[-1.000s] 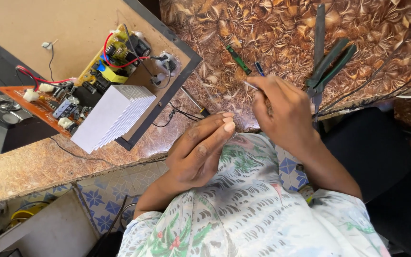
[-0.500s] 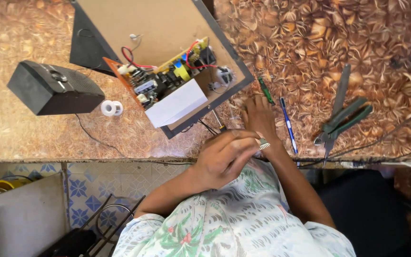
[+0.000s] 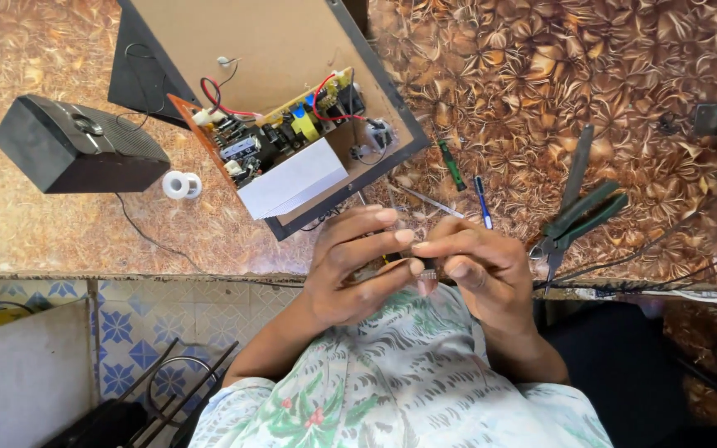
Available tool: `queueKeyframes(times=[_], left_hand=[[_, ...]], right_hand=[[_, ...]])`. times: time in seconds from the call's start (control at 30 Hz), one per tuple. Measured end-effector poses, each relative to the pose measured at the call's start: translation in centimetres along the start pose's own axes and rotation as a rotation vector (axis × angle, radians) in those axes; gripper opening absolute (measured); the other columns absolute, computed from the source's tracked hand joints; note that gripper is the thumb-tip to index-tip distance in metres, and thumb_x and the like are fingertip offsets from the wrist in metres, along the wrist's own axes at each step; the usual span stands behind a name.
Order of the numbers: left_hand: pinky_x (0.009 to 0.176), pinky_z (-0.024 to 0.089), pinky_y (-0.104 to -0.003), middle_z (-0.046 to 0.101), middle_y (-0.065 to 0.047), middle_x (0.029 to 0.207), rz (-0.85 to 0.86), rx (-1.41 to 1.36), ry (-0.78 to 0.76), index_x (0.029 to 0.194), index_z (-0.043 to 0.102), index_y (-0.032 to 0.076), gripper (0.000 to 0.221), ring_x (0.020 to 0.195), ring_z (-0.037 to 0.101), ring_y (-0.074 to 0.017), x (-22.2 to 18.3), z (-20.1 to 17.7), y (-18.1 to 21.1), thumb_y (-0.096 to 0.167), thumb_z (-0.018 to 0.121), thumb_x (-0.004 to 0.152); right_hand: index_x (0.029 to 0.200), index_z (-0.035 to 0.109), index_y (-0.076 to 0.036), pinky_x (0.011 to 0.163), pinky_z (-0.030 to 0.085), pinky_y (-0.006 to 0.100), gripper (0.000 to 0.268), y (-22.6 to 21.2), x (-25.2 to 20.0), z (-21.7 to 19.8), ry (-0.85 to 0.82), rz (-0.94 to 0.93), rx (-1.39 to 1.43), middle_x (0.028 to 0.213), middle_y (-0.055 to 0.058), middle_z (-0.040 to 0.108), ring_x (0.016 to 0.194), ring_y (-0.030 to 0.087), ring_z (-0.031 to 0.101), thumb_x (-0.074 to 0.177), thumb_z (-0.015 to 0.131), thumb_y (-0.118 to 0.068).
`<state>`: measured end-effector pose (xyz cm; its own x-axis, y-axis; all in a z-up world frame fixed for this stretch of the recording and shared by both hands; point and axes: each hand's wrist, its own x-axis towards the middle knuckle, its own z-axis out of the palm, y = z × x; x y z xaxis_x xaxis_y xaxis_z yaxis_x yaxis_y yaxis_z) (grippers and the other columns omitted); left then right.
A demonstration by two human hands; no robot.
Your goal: The person is reassembling the internal electronics of a speaker by connecting wires to the circuit board and placing it into the housing.
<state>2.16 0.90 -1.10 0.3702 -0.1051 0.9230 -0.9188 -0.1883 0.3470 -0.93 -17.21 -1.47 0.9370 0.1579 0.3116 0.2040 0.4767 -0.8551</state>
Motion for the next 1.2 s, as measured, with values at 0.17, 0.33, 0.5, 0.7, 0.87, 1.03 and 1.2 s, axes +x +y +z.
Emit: queueKeyframes(times=[0.17,0.33,0.5,0.7,0.87,1.03,1.2], left_hand=[[0.089,0.065,-0.051,0.076,-0.011,0.108,0.018,0.07,0.012,0.096,0.082,0.017,0.017,0.103,0.072,-0.0339,-0.8,-0.2,0.0,0.009,0.087,0.083],[0.09,0.066,-0.051,0.077,-0.01,0.107,-0.007,0.039,0.008,0.097,0.082,0.017,0.017,0.103,0.073,-0.033,-0.3,-0.3,0.8,0.009,0.087,0.083],[0.086,0.068,-0.042,0.08,-0.009,0.102,0.049,0.064,0.077,0.093,0.081,0.017,0.021,0.094,0.078,-0.0267,2.8,-0.5,2.7,0.002,0.088,0.08],[0.078,0.07,-0.053,0.076,-0.013,0.098,0.0,-0.002,0.059,0.099,0.074,0.007,0.009,0.091,0.076,-0.0341,1.8,-5.6,3.4,0.01,0.077,0.091],[0.059,0.065,-0.045,0.062,-0.013,0.067,-0.167,0.147,0.518,0.083,0.061,0.001,0.037,0.061,0.068,-0.0329,-0.4,-7.2,-1.1,0.031,0.06,0.104],[0.076,0.064,-0.034,0.062,-0.01,0.103,-0.719,-0.03,0.761,0.127,0.053,0.007,0.03,0.092,0.07,-0.0236,0.9,-6.8,-2.4,0.015,0.068,0.103],[0.085,0.059,-0.023,0.061,-0.002,0.105,-0.984,-0.166,0.617,0.133,0.047,0.008,0.047,0.098,0.066,-0.0114,-0.2,-6.8,-3.3,0.031,0.07,0.1]], right_hand=[[0.108,0.071,0.018,0.06,0.066,0.034,0.029,-0.6,0.6,-0.3,-0.117,0.052,0.072,0.084,0.025,0.066,0.069,0.024,0.073,0.093,0.069,-0.006],[0.104,0.069,0.021,0.064,0.068,0.037,0.026,0.0,1.1,-1.0,-0.197,0.071,0.184,0.088,0.028,0.068,0.073,0.026,0.075,0.087,0.075,0.003],[0.108,0.07,0.012,0.075,0.067,0.036,0.03,0.1,2.6,-0.5,-0.422,-0.077,0.285,0.093,0.023,0.074,0.079,0.022,0.075,0.081,0.08,0.007],[0.1,0.065,0.007,0.056,0.058,0.03,0.032,1.0,3.4,-1.4,-0.28,-0.124,0.291,0.077,0.02,0.072,0.059,0.019,0.067,0.074,0.085,0.006],[0.109,0.061,-0.002,0.068,0.059,0.023,0.028,2.6,5.3,-2.3,-0.038,-0.25,-0.042,0.094,0.013,0.068,0.074,0.015,0.067,0.09,0.08,-0.009],[0.111,0.058,-0.001,0.075,0.057,0.022,0.032,3.2,8.6,-1.0,0.137,-0.302,-0.289,0.11,0.015,0.061,0.085,0.012,0.058,0.095,0.08,-0.02],[0.113,0.059,-0.003,0.083,0.055,0.022,0.033,3.6,11.0,0.2,0.212,-0.422,-0.363,0.117,0.013,0.059,0.098,0.014,0.056,0.098,0.081,-0.024]])
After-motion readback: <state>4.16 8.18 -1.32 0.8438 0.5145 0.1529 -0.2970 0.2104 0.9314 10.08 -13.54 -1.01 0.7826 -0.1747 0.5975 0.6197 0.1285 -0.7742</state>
